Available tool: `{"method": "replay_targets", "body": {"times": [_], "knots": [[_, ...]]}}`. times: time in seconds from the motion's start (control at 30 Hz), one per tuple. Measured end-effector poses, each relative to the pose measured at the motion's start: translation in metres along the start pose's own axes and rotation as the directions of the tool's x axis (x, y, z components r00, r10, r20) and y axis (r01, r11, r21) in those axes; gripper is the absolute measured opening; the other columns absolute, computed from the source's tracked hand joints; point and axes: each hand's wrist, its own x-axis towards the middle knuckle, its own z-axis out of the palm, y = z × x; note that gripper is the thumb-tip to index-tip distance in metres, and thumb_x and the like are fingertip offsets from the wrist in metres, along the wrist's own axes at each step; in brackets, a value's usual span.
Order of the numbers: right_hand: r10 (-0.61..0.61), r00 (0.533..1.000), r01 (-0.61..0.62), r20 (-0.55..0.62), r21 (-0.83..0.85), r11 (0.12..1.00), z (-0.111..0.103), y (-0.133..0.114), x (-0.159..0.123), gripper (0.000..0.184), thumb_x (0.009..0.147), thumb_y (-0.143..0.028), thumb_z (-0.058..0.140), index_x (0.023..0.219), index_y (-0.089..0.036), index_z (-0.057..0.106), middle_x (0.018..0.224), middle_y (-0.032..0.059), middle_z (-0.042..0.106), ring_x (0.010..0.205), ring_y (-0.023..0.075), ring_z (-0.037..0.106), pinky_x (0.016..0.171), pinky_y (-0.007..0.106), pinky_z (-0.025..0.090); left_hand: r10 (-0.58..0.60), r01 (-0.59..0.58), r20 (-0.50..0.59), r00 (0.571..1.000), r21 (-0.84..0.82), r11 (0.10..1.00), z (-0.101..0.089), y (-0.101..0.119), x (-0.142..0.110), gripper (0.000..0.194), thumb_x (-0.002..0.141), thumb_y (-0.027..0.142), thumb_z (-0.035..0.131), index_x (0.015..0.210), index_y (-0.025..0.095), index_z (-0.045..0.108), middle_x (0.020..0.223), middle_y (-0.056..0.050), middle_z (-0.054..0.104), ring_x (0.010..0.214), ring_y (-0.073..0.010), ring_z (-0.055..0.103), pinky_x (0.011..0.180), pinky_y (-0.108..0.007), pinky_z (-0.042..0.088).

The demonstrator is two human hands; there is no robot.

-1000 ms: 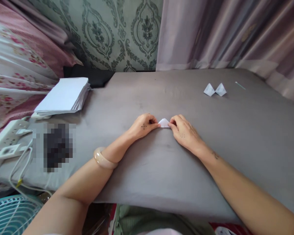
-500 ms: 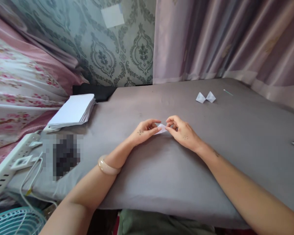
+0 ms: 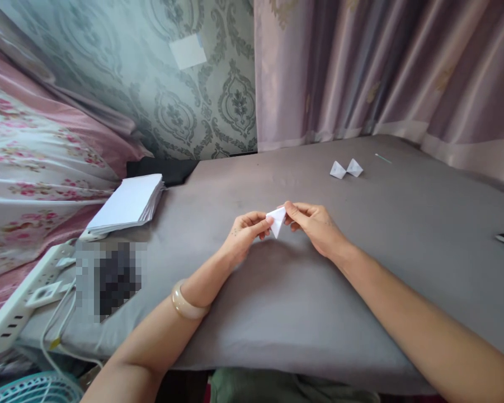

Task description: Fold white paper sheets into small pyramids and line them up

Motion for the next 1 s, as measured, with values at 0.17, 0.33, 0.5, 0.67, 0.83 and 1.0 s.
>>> {"method": "replay_targets", "body": {"times": [0.17,0.33,0.5,0.67,0.83,1.0], "knots": [[-0.062,0.994,0.054,-0.085,-0.088,0.995,0.001,0.007,0.002,0.037,0.073,-0.054,0.068,0.073,-0.017,0.071,0.065,0.0012,0.064,0.061,0.0124,0.053,0.06,0.027,0.042,-0.05,0.05,0.04,0.998,0.003,0.999,0.001,-0.002,-0.001,0.029,0.068,0.037,0.076,0.077,0.011,0.069,0.065,-0.002,0.06,0.058,-0.0078,0.051,0.054,-0.021,0.036],[-0.154,0.98,0.114,-0.127,-0.278,0.954,0.003,0.007,0.001,0.034,0.076,-0.049,0.065,0.065,-0.017,0.065,0.064,0.0018,0.065,0.061,0.0138,0.054,0.062,0.028,0.042,-0.104,0.103,0.106,0.989,0.021,0.995,0.003,-0.004,-0.001,0.033,0.072,0.04,0.075,0.086,0.01,0.07,0.063,-0.001,0.059,0.056,-0.0069,0.05,0.053,-0.021,0.036],[-0.052,0.997,0.043,-0.061,-0.149,0.988,0.003,0.005,-0.001,0.038,0.077,-0.055,0.063,0.068,-0.018,0.064,0.064,0.0003,0.062,0.061,0.0127,0.053,0.059,0.026,0.041,-0.083,0.082,0.055,0.995,0.022,0.996,0.006,-0.003,-0.002,0.031,0.07,0.04,0.077,0.076,0.01,0.071,0.06,-0.001,0.058,0.053,-0.0067,0.049,0.052,-0.021,0.034],[0.087,0.995,-0.087,0.056,0.006,0.996,0.012,0.004,-0.006,0.044,0.077,-0.061,0.061,0.079,-0.019,0.07,0.077,0.0044,0.068,0.075,0.0157,0.06,0.064,0.027,0.045,-0.001,-0.008,-0.11,0.994,-0.086,0.996,0.006,-0.002,-0.001,0.027,0.067,0.037,0.079,0.067,0.013,0.067,0.06,0.0,0.059,0.054,-0.0065,0.049,0.054,-0.021,0.035],[0.065,0.997,-0.064,-0.032,0.03,0.998,0.024,0.012,-0.008,0.036,0.07,-0.052,0.071,0.081,-0.018,0.072,0.077,0.0048,0.07,0.071,0.015,0.06,0.064,0.028,0.045,0.045,-0.057,-0.132,0.99,-0.093,0.994,0.006,-0.006,0.0,0.027,0.07,0.036,0.076,0.064,0.013,0.063,0.06,-0.001,0.061,0.055,-0.0068,0.05,0.057,-0.021,0.038],[-0.024,0.991,0.011,-0.13,-0.102,0.995,0.022,0.017,-0.005,0.029,0.07,-0.045,0.072,0.065,-0.017,0.067,0.061,0.0006,0.064,0.057,0.0111,0.052,0.059,0.027,0.04,0.008,-0.017,-0.121,0.993,-0.072,0.997,0.008,-0.009,0.001,0.028,0.069,0.038,0.077,0.069,0.013,0.064,0.064,0.0,0.06,0.056,-0.0067,0.05,0.055,-0.021,0.038]]}}
